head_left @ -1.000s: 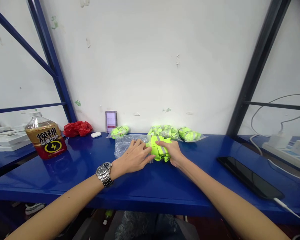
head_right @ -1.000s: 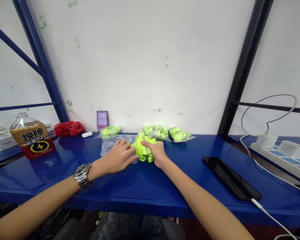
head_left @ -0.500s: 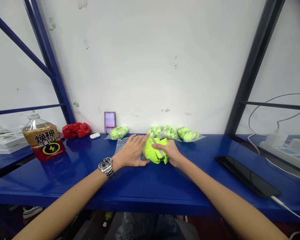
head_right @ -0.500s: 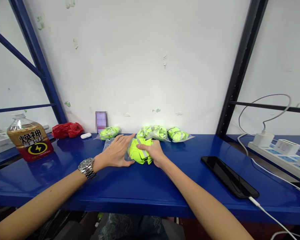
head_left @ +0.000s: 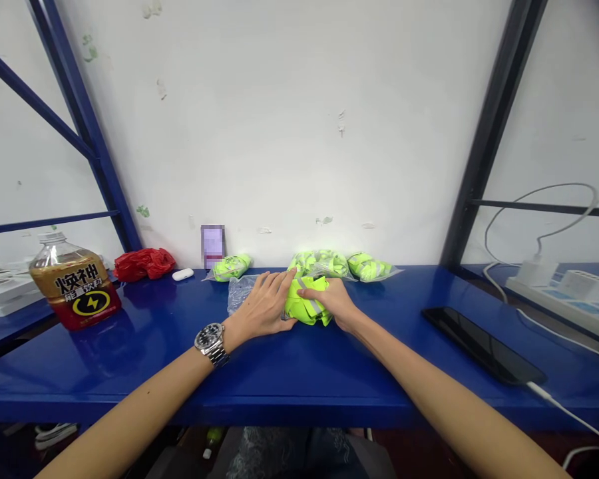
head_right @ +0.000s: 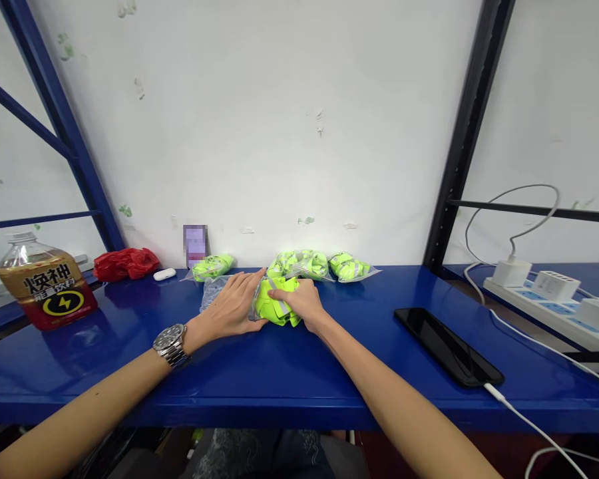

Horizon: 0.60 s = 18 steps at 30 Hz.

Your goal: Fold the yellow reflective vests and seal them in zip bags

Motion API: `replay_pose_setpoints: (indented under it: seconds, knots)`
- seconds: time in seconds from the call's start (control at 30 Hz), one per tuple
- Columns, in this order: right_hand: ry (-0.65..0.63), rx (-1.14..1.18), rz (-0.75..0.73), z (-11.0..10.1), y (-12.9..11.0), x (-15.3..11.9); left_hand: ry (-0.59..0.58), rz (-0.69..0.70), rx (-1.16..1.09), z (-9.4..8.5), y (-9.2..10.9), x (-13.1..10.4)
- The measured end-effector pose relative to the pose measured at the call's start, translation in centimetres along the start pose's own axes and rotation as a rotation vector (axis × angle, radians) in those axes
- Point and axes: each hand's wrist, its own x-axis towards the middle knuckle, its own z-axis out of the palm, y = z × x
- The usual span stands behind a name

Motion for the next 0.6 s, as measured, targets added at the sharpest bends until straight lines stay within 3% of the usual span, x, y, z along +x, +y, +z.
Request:
replay_pose_setpoints:
  seconds: [0.23,0.33,0.43,0.6]
  knots:
    - [-0.309,0.197,0.036,-0.7,-1.6,-1.0,-0.026,0.127,-0.174,-0.9,-0.2,-0.1]
    - [-0.289,0.176,0.000,-0.8,-1.6,-1.1,-0.039,0.161,-0.200,-1.3,0.0,0.0]
    - [-0.210,0.167,-0.021,-0.7,-1.5,-1.0,0.021,0.132,-0.167,-1.3,-0.1,-0.1]
    - [-0.096,0.121,-0.029,-0.5,-1.4,-0.8,0.117,-0.092,-0.145,-1.5,0.1,-0.8]
